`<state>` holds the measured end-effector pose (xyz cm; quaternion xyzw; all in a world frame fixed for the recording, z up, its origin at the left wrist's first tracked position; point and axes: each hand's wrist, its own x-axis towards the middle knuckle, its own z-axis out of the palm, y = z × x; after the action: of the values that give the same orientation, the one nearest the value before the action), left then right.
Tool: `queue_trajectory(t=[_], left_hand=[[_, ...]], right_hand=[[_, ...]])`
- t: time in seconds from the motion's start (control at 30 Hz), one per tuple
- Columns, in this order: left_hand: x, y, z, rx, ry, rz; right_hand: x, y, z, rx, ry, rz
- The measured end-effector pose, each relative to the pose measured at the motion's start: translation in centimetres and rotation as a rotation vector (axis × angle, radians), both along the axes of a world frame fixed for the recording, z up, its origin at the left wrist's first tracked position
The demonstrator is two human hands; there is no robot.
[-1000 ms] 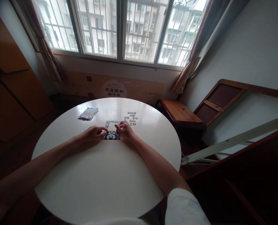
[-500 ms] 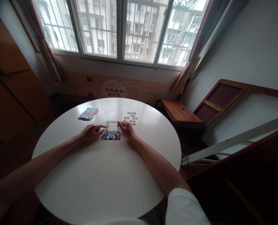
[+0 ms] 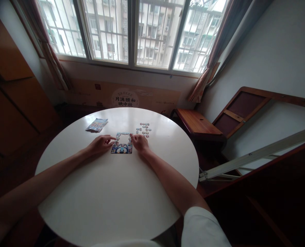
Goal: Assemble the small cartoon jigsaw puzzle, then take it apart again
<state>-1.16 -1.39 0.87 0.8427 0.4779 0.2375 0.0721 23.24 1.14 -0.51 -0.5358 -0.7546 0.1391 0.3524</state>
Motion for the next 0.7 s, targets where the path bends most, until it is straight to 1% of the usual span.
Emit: queue_trajectory(t=[0.17, 0.43, 0.7], left_hand=[[0.16, -0.28, 0.28, -0.081, 0.041, 0.047], [0.38, -0.59, 0.88, -0.101, 0.056, 0.054], [0.18, -0.42, 0.59, -0.095, 0.050, 0.042]], right_hand=[[-0.02, -0.16, 0.24, -0.017, -0.009, -0.006], [-0.09, -0.52, 0.62, -0.056, -0.047, -0.023], [-0.11, -0.50, 0.68, -0.061, -0.066, -0.025]])
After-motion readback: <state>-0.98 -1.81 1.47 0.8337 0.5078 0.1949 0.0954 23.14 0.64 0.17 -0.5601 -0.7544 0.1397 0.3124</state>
